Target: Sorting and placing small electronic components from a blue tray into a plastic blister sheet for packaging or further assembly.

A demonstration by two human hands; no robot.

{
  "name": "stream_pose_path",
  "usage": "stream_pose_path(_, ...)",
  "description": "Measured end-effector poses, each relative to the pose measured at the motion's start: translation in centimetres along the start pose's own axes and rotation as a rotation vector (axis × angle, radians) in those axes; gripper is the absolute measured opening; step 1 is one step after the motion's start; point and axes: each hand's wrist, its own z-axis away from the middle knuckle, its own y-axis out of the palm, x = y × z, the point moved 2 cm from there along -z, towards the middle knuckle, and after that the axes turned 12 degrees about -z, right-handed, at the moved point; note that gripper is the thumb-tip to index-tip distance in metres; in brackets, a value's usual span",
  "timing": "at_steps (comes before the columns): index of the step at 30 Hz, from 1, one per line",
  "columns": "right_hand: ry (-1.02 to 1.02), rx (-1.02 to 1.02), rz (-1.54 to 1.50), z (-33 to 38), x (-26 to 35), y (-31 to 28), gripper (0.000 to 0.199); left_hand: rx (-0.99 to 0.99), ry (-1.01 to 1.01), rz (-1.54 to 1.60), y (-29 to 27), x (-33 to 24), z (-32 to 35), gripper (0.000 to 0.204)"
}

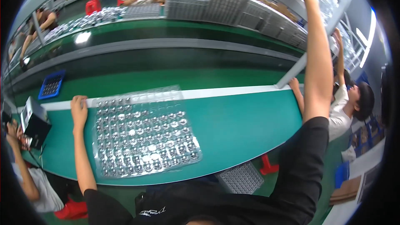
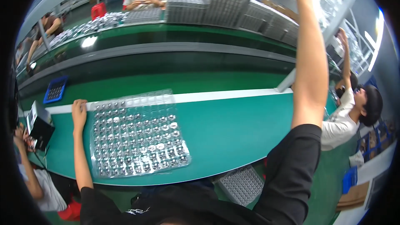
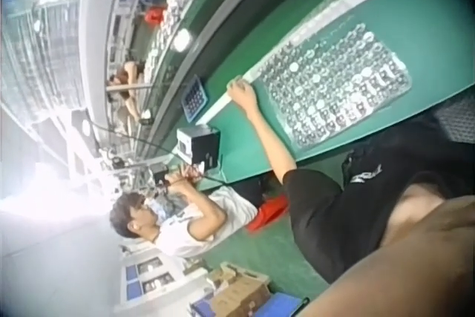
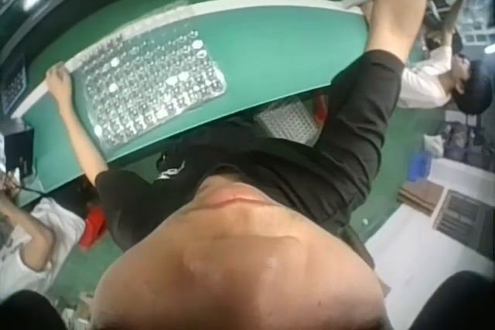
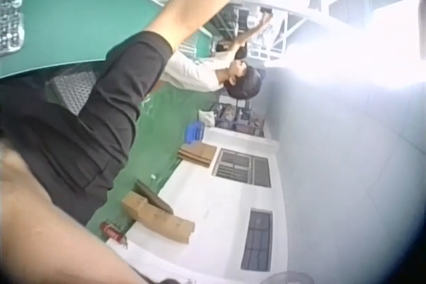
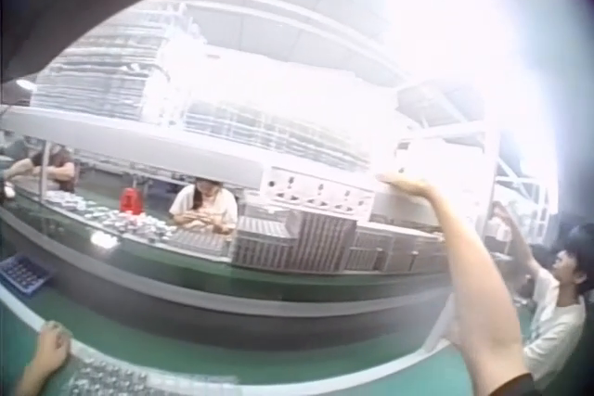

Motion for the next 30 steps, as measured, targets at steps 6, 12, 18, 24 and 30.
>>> stream_pose_path(6,1.082,-0.459,0.66,-2.5,11.9,3.3,0.088,0.038,-0.079,-0.04,-3.0,-0.8,1.4,0.013)
stream_pose_path(12,0.983,-0.502,0.425,-0.9,18.0,6.5,0.057,0.038,-0.076,-0.019,-2.5,-0.6,1.4,0.013)
stream_pose_path(18,0.886,-0.652,0.552,2.9,19.4,8.1,0.087,0.034,-0.052,0.021,-1.4,-0.4,1.0,0.012)
stream_pose_path(24,0.51,-0.998,0.807,4.4,17.7,12.8,0.086,0.029,-0.047,0.015,-1.5,0.8,1.3,0.013)
stream_pose_path(30,0.349,-1.045,0.982,4.1,17.7,13.6,0.089,0.017,-0.044,0.026,-0.9,0.9,1.3,0.012)
